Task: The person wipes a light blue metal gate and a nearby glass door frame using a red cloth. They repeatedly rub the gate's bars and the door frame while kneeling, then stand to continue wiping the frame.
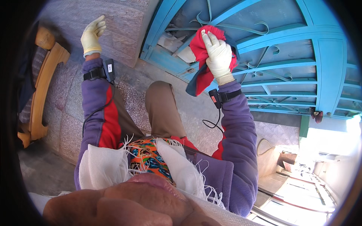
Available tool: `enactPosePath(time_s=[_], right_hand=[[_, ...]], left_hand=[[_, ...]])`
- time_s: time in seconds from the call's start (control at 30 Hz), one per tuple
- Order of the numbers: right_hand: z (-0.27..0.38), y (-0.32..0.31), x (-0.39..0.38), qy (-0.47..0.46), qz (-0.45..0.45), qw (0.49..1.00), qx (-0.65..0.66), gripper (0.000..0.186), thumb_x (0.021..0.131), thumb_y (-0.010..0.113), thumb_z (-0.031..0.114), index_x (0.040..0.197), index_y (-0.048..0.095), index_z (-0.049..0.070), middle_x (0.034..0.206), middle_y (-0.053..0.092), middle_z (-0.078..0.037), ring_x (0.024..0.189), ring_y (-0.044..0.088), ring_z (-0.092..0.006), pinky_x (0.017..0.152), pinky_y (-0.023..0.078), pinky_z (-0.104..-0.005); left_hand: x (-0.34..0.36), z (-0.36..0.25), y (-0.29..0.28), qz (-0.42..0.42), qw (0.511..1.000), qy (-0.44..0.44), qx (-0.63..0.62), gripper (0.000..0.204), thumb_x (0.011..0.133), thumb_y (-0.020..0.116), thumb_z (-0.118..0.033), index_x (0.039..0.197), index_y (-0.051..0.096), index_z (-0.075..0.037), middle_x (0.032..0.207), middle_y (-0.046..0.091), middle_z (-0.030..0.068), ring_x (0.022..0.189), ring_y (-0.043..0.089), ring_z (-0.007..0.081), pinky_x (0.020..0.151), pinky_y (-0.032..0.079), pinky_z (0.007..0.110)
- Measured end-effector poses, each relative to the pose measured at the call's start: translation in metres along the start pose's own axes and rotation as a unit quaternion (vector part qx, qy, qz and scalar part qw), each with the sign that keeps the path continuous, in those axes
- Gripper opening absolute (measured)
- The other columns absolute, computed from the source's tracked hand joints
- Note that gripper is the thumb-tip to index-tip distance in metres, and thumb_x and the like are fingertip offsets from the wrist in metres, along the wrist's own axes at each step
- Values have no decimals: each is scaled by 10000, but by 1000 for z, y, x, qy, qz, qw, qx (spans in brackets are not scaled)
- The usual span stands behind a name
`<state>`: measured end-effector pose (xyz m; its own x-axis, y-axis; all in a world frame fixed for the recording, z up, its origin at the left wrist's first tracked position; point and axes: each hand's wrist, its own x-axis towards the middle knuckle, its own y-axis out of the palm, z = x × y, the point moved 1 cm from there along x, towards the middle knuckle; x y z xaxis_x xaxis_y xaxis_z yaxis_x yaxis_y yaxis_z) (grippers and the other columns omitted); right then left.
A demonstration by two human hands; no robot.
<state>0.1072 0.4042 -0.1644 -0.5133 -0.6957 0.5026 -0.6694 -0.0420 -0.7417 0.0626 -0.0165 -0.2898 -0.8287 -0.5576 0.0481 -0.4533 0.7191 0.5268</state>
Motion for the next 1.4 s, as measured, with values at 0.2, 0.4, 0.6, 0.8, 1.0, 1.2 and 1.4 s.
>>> enactPosePath(time_s=[0.2,0.4,0.6,0.8,1.0,1.2,1.4], right_hand=[[-15,14,54,-6,15,995,-100,651,693,619,18,1335,574,119,1223,660,-92,764,632,-276,631,514,-378],[11,66,58,101,128,969,-186,604,698,683,84,1288,564,23,1091,658,-124,794,650,-277,637,538,-377],[-10,48,32,72,74,990,94,602,670,589,-38,1238,652,149,1083,704,-82,900,629,-337,773,532,-444],[5,16,-2,-3,64,997,49,676,647,609,-38,1303,609,124,1158,682,-87,879,634,-312,713,520,-413],[24,71,31,-5,163,975,-153,637,739,652,78,1368,551,89,1295,638,-103,852,659,-253,681,534,-382],[53,134,44,63,236,964,-107,706,745,683,104,1420,477,80,1366,586,-116,903,685,-282,702,576,-393],[85,169,65,37,241,965,-101,483,784,630,106,1262,581,53,1280,645,-135,888,693,-284,700,572,-417]], left_hand=[[1,6,6,20,1000,-16,4,284,978,536,-188,1069,738,-10,959,749,103,796,699,136,682,504,196],[10,15,1,24,999,-30,34,298,979,524,-203,1082,743,-29,976,748,101,818,703,137,704,514,194],[50,54,-29,58,995,-61,51,351,1009,486,-259,1187,716,-62,1015,729,46,871,676,117,758,494,198],[33,53,-31,77,995,-40,-45,350,951,515,-252,1123,698,-7,861,700,55,687,628,144,609,472,250],[5,16,-1,70,995,-64,-17,342,949,513,-241,1101,706,-3,844,697,54,689,627,142,611,478,253],[10,14,-7,92,993,-56,-44,341,949,512,-236,1105,707,-4,854,691,51,684,620,143,623,492,270],[10,13,-5,84,995,-60,-14,341,949,510,-235,1104,707,-5,858,691,54,689,621,144,639,499,274]])
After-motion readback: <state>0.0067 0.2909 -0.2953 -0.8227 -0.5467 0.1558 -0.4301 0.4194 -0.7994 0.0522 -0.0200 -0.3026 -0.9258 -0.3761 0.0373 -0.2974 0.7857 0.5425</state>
